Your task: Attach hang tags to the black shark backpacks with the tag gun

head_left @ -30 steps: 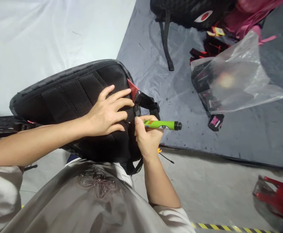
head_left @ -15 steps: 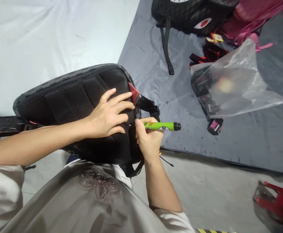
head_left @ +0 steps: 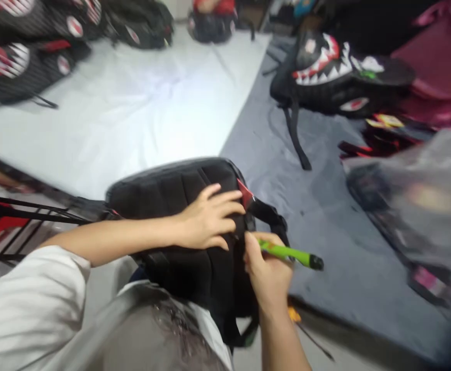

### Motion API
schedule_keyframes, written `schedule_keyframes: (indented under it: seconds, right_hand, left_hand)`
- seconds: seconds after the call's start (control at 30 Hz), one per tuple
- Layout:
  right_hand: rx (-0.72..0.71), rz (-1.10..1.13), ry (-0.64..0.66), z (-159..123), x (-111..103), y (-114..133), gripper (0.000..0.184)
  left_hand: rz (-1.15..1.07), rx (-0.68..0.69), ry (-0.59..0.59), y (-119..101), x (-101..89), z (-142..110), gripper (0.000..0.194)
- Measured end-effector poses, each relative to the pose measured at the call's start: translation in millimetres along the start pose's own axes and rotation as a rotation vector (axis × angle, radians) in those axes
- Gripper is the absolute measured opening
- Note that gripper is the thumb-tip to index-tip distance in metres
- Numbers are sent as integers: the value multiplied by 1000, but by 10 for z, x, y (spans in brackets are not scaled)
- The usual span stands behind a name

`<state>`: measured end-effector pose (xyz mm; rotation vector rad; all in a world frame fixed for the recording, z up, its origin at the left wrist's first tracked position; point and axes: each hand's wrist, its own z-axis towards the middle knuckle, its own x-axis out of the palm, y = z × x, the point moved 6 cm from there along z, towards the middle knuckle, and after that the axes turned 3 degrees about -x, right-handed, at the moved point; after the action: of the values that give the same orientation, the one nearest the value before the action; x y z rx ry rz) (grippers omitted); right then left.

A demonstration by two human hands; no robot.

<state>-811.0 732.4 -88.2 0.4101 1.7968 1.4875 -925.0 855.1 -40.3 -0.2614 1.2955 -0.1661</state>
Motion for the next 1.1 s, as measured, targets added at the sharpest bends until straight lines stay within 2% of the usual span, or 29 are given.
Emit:
schedule_keyframes:
  seconds: [0.1,0.17,0.23,0.3,0.37,0.43,0.53,0.6,0.67,0.77,0.83,0.9,0.93,1.03,1.1]
  right_hand:
    - [25,13,-4,-11,-47,-54,35]
    - [-21,84,-28,-56,-30,-23,36]
    - [-198,83,-61,-139,31,125,38]
    - [-445,36,-118,-253,102,334,38]
    - [-663,10,-194,-377,116,519,41]
    - [-802,10,-245,-489,32,645,49]
    - [-899,-31,-233,-618,-199,745,57]
    - [-929,-78,-161,-664,-303,749,57]
    - [-930,-103,-106,-671,-333,685,55]
    - [-883,-87,-133,-616,-293,519,48]
    - [-889,-80,-165,-595,-227,456,48]
    - [-900,-68,-173,-602,-155,444,49]
    - [-896,-53,-160,-613,-120,448,50]
    - [-891,-21,-76,-662,-27,463,48]
    - [-911,-26,-24,-679,4,459,47]
  left_hand:
    - [143,48,86,22,-219,31,28]
    - [254,61,155,43,-385,33,33]
    - [325,44,214,45,-507,20,39]
    - [332,10,240,-23,-578,8,39]
    - [304,-19,230,-202,-636,0,36]
    - [266,-50,210,-463,-714,-4,34]
    - [167,-151,232,-785,-833,-7,37]
    - [50,-216,304,-854,-836,-9,37]
    - [-34,-229,340,-812,-797,1,29]
    - [45,-169,207,-606,-798,87,18]
    - [140,-159,135,-424,-801,188,40]
    - [180,-193,213,-231,-712,320,69]
    - [195,-231,277,-130,-643,391,78]
    - [258,-346,450,132,-399,557,82]
    - [294,-354,471,220,-282,604,82]
